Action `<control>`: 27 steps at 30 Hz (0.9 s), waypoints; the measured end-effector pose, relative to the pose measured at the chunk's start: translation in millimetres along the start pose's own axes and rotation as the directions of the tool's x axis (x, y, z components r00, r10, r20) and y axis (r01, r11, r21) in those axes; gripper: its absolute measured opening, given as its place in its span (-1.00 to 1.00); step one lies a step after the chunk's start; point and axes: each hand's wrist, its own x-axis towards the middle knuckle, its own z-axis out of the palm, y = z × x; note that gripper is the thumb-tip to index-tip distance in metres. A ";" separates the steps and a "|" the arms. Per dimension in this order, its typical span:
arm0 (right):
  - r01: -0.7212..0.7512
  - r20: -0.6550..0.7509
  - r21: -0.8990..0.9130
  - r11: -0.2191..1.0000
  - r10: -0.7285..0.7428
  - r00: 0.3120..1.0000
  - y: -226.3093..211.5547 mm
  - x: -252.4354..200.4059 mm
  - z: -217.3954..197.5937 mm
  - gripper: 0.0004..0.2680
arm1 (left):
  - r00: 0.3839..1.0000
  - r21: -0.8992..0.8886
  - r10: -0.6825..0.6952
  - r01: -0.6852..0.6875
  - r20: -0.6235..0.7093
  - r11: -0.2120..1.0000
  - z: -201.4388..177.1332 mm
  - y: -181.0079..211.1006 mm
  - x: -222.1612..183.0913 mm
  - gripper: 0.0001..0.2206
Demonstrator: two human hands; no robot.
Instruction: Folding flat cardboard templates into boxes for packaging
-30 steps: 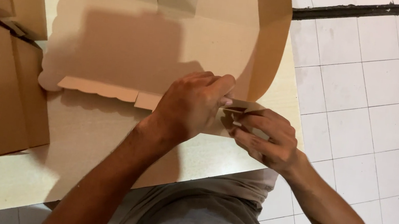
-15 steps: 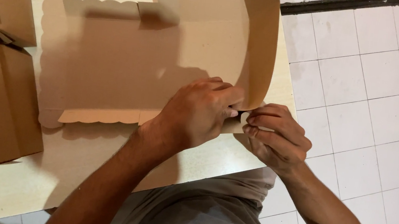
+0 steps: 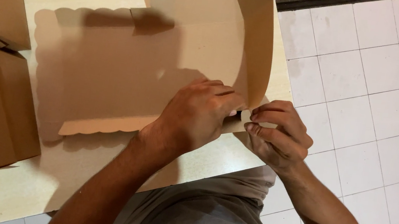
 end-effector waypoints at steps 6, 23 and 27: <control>-0.001 -0.006 0.010 1.000 0.001 1.000 2.9 -2.6 -3.2 -0.82 | 1.000 -0.044 -0.013 0.014 0.023 0.999 -3.7 0.5 0.8 -0.94; -0.087 0.015 -0.012 0.996 0.087 0.996 3.0 1.3 -2.2 -0.81 | 0.998 -0.004 -0.009 0.010 0.063 1.000 1.2 -0.9 4.4 -0.91; -0.163 0.047 -0.004 0.987 0.163 0.986 0.6 6.5 -4.5 -0.83 | 0.992 -0.125 -0.049 0.063 0.115 0.990 -3.0 0.4 4.8 -0.92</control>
